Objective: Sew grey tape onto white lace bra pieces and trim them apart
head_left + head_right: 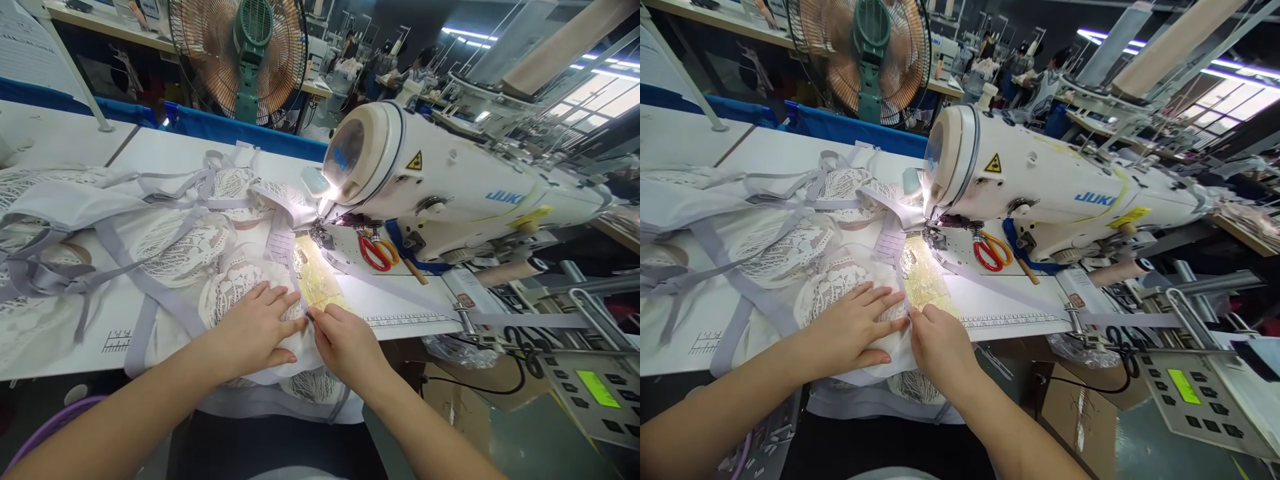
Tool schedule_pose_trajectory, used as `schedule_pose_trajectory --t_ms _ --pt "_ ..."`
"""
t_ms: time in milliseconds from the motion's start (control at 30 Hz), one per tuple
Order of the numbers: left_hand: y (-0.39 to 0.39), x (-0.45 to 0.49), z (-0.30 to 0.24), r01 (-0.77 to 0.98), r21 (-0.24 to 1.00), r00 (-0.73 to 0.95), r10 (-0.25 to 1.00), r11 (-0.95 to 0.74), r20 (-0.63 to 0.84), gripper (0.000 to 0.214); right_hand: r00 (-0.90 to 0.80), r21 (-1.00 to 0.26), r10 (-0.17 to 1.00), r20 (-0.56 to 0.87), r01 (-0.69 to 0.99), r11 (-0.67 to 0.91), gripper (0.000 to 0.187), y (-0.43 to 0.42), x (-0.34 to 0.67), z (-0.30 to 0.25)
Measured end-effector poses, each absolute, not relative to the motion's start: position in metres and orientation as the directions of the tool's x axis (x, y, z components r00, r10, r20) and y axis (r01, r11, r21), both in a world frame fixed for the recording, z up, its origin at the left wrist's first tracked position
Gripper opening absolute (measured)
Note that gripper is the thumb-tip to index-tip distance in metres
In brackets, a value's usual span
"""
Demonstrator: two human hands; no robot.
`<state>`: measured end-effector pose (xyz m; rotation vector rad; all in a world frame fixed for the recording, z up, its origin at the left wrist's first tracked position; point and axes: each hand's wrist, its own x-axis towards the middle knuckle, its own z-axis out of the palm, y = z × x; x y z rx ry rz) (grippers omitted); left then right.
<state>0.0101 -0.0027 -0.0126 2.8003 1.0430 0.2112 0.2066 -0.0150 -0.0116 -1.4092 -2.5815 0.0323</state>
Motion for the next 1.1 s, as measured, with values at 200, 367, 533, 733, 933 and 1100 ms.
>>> schedule_pose_trajectory --t_ms 200,367,533,733,933,1100 --pt "-0.003 0.010 -0.013 0.640 0.168 0.749 0.658 -0.750 0.082 0.050 -0.524 -0.083 0.850 0.052 0.846 0.526 0.024 -0.019 0.210 -0.001" --pt "-0.004 0.009 -0.013 0.635 0.171 0.751 0.654 -0.753 0.090 0.049 -0.501 -0.136 0.855 0.135 0.845 0.517 0.028 -0.018 0.210 -0.002" --pt "-0.004 0.009 -0.014 0.635 0.168 0.750 0.654 -0.754 0.101 0.050 -0.502 -0.119 0.858 0.110 0.851 0.512 0.026 -0.014 0.206 -0.006" --pt "-0.004 0.009 -0.013 0.639 0.166 0.750 0.656 -0.751 0.086 0.051 -0.513 -0.185 0.857 0.041 0.839 0.511 0.033 -0.016 0.222 0.009" --pt "-0.009 0.008 -0.012 0.637 0.138 0.751 0.651 -0.759 0.112 0.050 -0.507 -0.191 0.859 0.075 0.838 0.511 0.018 -0.014 0.222 -0.003" --pt "-0.019 0.020 -0.015 0.706 0.092 0.678 0.708 -0.702 0.196 0.041 -0.524 -0.023 0.844 0.116 0.848 0.530 0.012 -0.014 0.212 -0.018"
